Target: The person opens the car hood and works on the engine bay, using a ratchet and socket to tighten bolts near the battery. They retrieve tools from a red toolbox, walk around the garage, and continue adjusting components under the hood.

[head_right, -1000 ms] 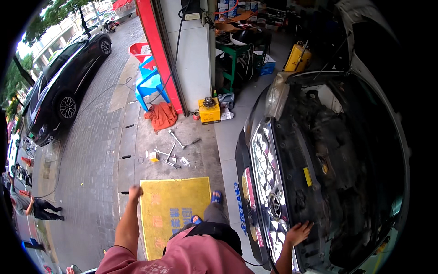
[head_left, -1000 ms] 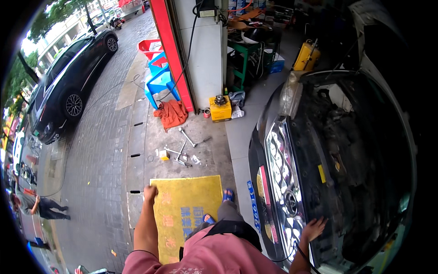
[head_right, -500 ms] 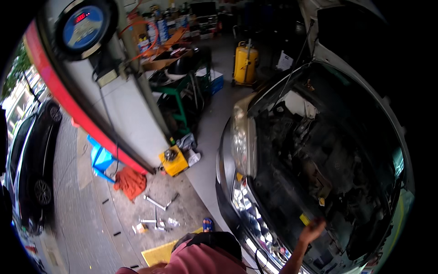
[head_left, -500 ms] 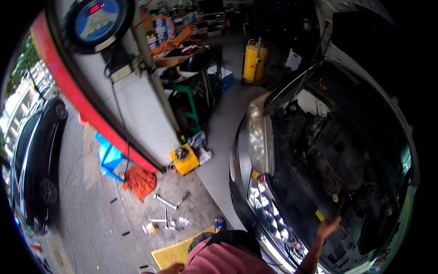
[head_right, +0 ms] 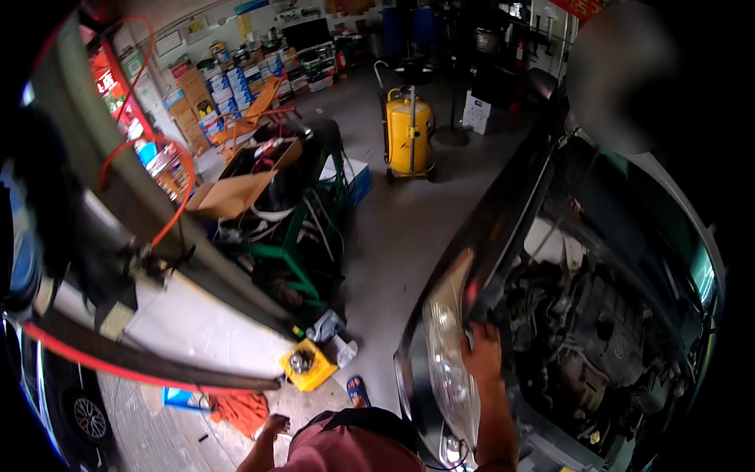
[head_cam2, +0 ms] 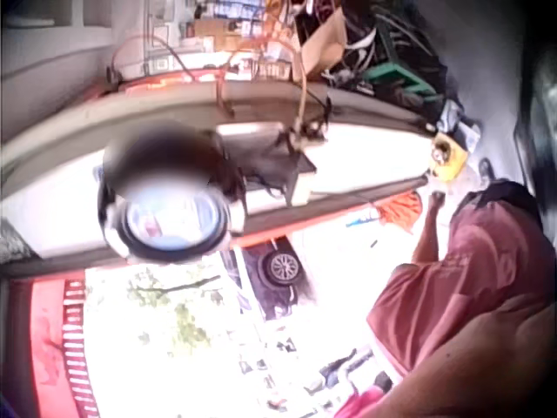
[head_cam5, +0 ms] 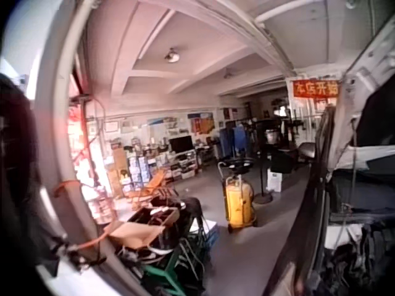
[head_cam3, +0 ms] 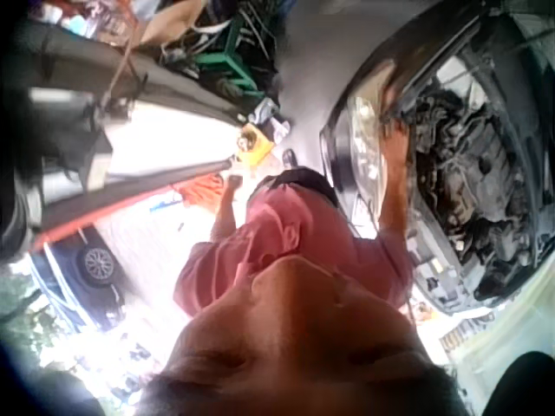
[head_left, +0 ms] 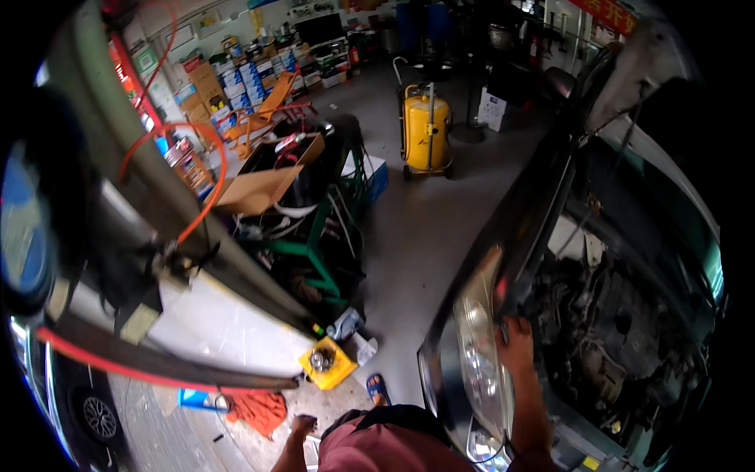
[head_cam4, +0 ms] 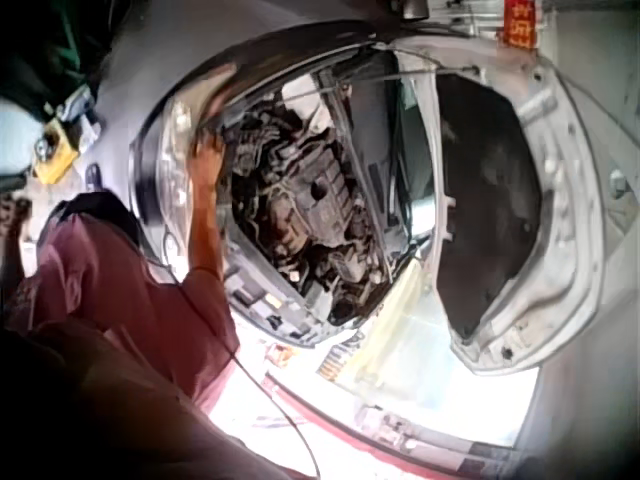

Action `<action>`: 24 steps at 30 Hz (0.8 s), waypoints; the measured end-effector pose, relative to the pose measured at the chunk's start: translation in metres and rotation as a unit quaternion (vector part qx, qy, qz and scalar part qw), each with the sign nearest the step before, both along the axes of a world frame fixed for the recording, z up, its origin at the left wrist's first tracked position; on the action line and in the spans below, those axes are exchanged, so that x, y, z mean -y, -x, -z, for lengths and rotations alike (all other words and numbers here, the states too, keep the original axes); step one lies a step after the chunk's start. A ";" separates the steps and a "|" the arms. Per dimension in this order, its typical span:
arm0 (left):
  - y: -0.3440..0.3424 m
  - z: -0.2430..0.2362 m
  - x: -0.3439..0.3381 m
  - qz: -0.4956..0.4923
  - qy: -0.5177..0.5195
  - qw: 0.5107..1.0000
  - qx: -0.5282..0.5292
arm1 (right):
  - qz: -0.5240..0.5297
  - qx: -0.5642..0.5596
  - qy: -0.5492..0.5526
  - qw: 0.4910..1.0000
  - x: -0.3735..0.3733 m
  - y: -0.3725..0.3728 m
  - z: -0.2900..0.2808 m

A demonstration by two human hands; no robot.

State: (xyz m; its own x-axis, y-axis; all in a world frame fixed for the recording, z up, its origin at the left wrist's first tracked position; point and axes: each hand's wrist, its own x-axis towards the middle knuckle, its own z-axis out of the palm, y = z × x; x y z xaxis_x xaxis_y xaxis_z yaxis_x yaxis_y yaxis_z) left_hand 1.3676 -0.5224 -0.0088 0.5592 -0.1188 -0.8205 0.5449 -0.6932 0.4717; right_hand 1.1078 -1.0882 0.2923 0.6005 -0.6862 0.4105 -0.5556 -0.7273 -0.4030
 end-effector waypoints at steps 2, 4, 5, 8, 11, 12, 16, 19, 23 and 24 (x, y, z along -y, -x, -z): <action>-0.091 -0.056 0.099 0.249 -0.008 0.946 0.208 | 0.046 0.011 -0.041 0.998 0.014 -0.016 0.012; -0.150 -0.110 0.214 0.269 0.061 0.921 0.276 | 0.099 0.017 -0.078 0.992 0.023 -0.023 0.006; -0.173 -0.146 0.260 0.271 0.095 0.918 0.272 | 0.121 0.033 -0.060 0.990 0.023 -0.037 -0.004; -0.251 -0.159 0.373 0.411 0.212 0.797 0.389 | 0.163 0.106 -0.135 0.971 0.037 -0.085 -0.020; -0.283 -0.189 0.496 0.330 0.313 0.858 0.240 | 0.220 0.139 -0.173 0.950 0.073 -0.151 -0.027; -0.295 -0.203 0.536 0.379 0.315 0.824 0.278 | 0.217 0.163 -0.193 0.943 0.095 -0.176 -0.021; -0.358 -0.196 0.632 0.423 0.233 0.844 0.232 | 0.152 0.167 -0.215 0.950 0.201 -0.277 -0.031; -0.413 -0.201 0.680 0.440 0.205 0.849 0.206 | 0.075 0.148 -0.247 0.955 0.295 -0.349 -0.055; -0.480 -0.204 0.741 0.425 0.167 0.851 0.259 | -0.093 -0.014 -0.308 0.947 0.427 -0.424 -0.068; -0.497 -0.205 0.758 0.419 0.145 0.871 0.209 | -0.090 -0.053 -0.342 0.934 0.462 -0.440 -0.056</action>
